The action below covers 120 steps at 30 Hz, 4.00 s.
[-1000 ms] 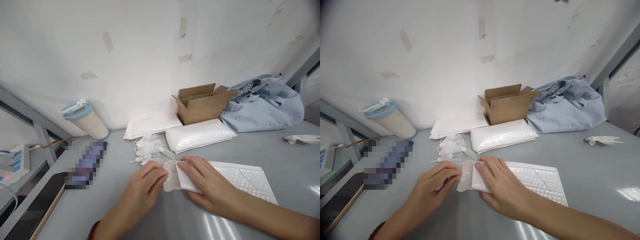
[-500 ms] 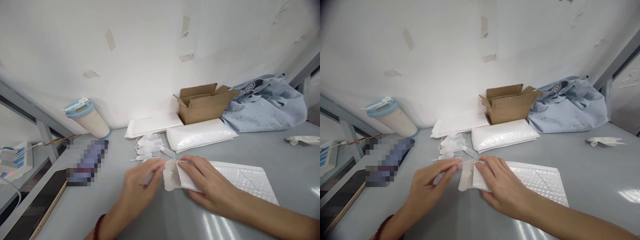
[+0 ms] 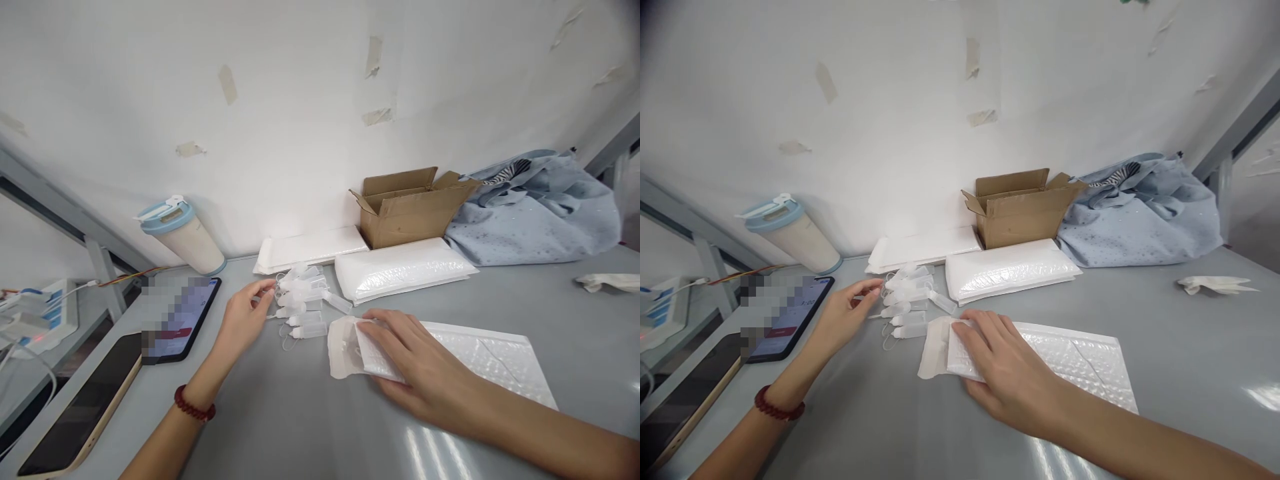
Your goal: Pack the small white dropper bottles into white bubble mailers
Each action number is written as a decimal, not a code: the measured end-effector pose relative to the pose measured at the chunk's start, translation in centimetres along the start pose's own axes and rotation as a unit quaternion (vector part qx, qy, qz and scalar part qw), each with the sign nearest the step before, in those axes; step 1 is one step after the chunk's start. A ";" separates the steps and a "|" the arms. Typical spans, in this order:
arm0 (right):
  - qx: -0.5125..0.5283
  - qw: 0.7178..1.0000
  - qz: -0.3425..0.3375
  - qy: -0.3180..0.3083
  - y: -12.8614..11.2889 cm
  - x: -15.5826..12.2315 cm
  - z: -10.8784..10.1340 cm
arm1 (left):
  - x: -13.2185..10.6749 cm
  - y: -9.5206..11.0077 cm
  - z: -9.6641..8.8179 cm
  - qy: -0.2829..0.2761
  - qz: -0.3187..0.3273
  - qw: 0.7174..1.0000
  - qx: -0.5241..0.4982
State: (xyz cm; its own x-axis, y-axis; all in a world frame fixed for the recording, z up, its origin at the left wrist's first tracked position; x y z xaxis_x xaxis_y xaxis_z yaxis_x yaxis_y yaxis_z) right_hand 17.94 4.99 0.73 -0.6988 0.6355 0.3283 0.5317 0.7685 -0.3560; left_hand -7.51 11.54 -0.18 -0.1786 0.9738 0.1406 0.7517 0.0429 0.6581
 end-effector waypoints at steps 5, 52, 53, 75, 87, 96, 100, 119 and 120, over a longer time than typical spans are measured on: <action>-0.001 1.000 -0.001 -0.002 0.0 0.0 0.1 | 0.2 0.1 -0.2 0.001 -0.008 0.999 -0.034; 0.020 0.995 0.026 -0.091 0.5 0.1 -0.1 | -6.8 5.4 6.8 -0.348 -0.067 0.904 -0.241; 0.011 0.993 0.040 -0.111 0.7 0.1 -0.1 | -6.8 5.4 6.8 -0.348 -0.063 0.904 -0.239; 0.021 0.993 -0.019 -0.116 -0.3 0.0 0.4 | -7.0 7.1 4.4 -0.196 0.089 0.976 -0.023; 0.002 1.000 0.004 0.008 2.0 0.6 -1.8 | -3.1 4.5 2.0 -0.031 0.263 0.950 0.167; 0.025 1.000 0.009 0.001 2.1 0.6 -1.0 | -4.4 6.0 -2.1 0.124 0.210 0.969 -0.037; 0.040 0.999 0.020 0.015 2.3 0.6 -1.1 | -6.0 7.1 -1.0 0.044 0.168 0.956 -0.238; 0.086 0.996 0.009 -0.006 1.5 0.5 -0.3 | -8.1 7.7 5.0 -0.207 0.090 0.942 -0.248; 0.083 0.996 0.009 -0.004 1.5 0.5 -0.3 | -8.2 7.7 5.2 -0.223 0.091 0.941 -0.238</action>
State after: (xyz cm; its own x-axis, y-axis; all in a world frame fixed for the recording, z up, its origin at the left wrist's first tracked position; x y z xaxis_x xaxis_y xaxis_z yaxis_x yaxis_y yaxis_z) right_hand 18.55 6.46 0.64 -0.6943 0.6475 0.3142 0.4571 0.7339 -0.5024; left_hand 3.05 5.07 -0.06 0.2899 0.9566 0.0291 0.3564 -0.1361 0.9244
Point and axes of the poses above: each hand's wrist, its own x-axis towards the middle knuckle, its own z-axis out of the palm, y = z × x, the point moved 7 cm from there along x, towards the middle knuckle, and after that the axes turned 2 degrees about x, right-handed, at the moved point
